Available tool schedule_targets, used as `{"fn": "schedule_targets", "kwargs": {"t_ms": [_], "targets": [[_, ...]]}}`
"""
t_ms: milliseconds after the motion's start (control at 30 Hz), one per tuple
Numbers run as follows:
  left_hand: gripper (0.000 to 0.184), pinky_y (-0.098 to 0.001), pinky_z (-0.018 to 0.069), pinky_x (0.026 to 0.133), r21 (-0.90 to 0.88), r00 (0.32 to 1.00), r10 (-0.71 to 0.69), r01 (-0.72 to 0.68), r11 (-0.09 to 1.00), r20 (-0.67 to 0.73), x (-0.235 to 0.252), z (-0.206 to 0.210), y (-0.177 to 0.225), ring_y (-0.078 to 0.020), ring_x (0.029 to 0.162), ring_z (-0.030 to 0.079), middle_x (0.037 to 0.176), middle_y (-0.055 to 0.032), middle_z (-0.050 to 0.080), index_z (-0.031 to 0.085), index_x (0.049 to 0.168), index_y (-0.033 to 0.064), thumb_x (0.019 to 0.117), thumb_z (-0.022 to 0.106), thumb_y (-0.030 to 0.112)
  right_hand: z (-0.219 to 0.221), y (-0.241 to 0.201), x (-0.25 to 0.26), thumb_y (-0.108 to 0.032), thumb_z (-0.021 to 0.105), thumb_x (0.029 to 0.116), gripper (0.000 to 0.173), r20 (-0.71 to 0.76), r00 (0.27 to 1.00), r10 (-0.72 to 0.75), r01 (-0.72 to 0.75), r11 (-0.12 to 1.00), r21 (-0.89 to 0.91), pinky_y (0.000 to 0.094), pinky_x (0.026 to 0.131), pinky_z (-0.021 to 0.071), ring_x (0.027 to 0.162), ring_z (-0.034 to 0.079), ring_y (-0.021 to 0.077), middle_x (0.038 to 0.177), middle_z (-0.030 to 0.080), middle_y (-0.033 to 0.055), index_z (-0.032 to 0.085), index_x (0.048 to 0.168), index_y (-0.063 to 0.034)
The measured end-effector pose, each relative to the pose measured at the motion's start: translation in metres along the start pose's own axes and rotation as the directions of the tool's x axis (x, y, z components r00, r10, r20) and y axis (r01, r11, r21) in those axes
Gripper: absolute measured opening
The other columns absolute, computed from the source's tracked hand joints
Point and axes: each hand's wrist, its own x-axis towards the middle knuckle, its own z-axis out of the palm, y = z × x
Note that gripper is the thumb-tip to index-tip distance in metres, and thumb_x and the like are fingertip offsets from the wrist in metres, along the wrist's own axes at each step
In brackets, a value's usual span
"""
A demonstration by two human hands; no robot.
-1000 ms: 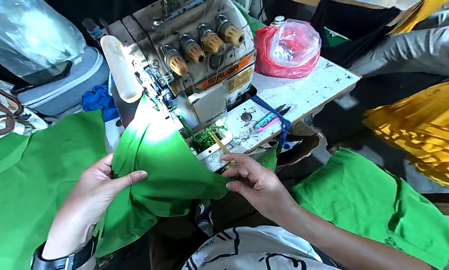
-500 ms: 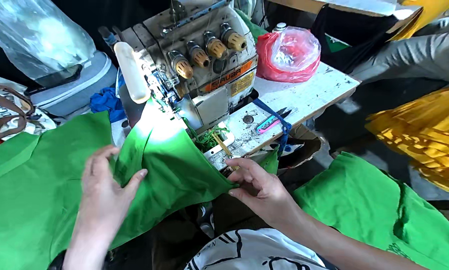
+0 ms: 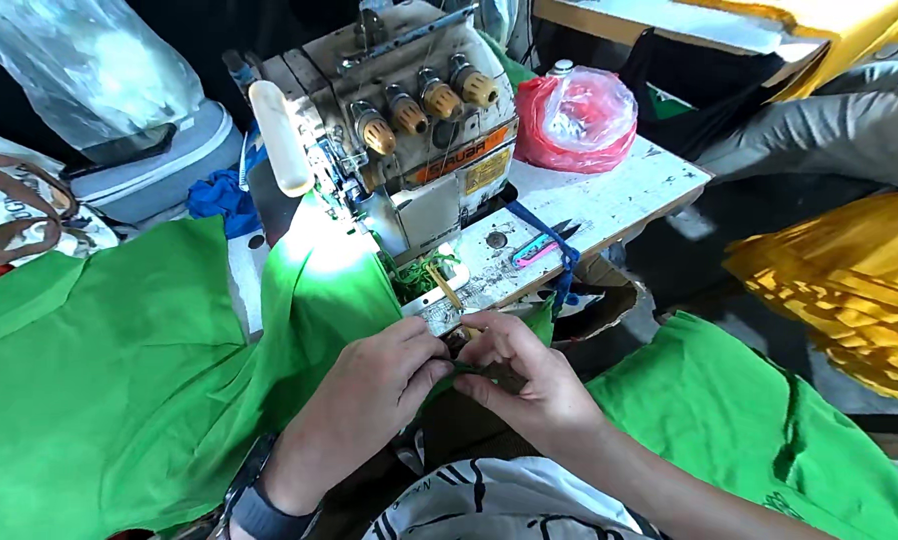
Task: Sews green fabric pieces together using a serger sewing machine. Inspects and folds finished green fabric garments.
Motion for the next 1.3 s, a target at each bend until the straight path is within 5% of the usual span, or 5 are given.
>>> {"fn": "schedule_targets", "kwargs": {"t_ms": [433, 567, 767, 1033, 1300], "targets": [[0.022, -0.0248, 0.0596, 0.078, 0.032, 0.979, -0.084, 0.091, 0.995, -0.185, 0.004, -0.006, -0.005, -0.0064, 0.093, 0.068, 0.117, -0.0001, 0.068, 0.075, 0.109, 0.0134, 0.1035, 0.057, 0.024, -0.005, -0.004, -0.003, -0.013, 0.068, 0.0971, 0.03, 0.084, 0.991, -0.109, 0.11, 0.994, -0.006, 0.0138, 0.08, 0.0562, 0.086, 0.069, 0.0002, 0.094, 0.073, 0.0031, 0.061, 0.124, -0.0012], [0.035, -0.0545, 0.0498, 0.099, 0.149, 0.791, -0.294, 0.432, 0.889, -0.537, 0.004, -0.032, -0.03, -0.0353, 0.118, 0.062, 0.13, -0.0182, 0.064, 0.066, 0.126, 0.0001, 0.1022, 0.059, 0.025, -0.009, -0.008, 0.002, -0.009, 0.069, 0.0962, 0.029, 0.125, 0.99, -0.068, 0.062, 0.997, 0.051, 0.015, 0.086, 0.0543, 0.092, 0.067, 0.0001, 0.097, 0.072, 0.0059, 0.061, 0.12, 0.0043], [0.076, -0.0668, 0.0459, 0.097, -0.29, 0.515, -0.83, 0.778, 0.557, -0.213, -0.009, -0.051, -0.049, -0.0435, 0.121, 0.059, 0.138, -0.0253, 0.056, 0.039, 0.152, 0.0068, 0.0976, 0.062, 0.054, -0.026, -0.012, 0.012, -0.007, 0.071, 0.093, 0.03, 0.16, 0.987, 0.013, -0.058, 0.959, 0.279, 0.0178, 0.08, 0.0581, 0.089, 0.067, -0.0036, 0.098, 0.072, -0.01, 0.062, 0.121, -0.0065], [0.042, -0.0366, 0.0579, 0.079, -0.373, 0.639, -0.751, 0.664, 0.648, -0.166, -0.029, -0.09, -0.054, -0.0124, 0.09, 0.07, 0.1, -0.0007, 0.074, 0.06, 0.132, 0.0133, 0.0928, 0.074, 0.013, -0.041, -0.008, 0.009, -0.001, 0.069, 0.0931, 0.031, 0.267, 0.96, 0.078, -0.158, 0.942, 0.295, 0.0219, 0.08, 0.0587, 0.088, 0.067, -0.0013, 0.097, 0.07, -0.0088, 0.059, 0.122, -0.005], [0.042, -0.0688, 0.0403, 0.092, 0.295, 0.69, -0.322, 0.618, 0.729, -0.649, -0.007, -0.045, -0.035, -0.051, 0.119, 0.052, 0.137, -0.0288, 0.053, 0.063, 0.128, -0.0027, 0.0951, 0.066, 0.024, -0.006, 0.012, -0.012, 0.003, 0.068, 0.0917, 0.027, 0.251, 0.929, 0.272, -0.349, 0.87, 0.348, 0.0267, 0.072, 0.0607, 0.08, 0.069, 0.0039, 0.093, 0.07, -0.0049, 0.058, 0.117, -0.0023]]}}
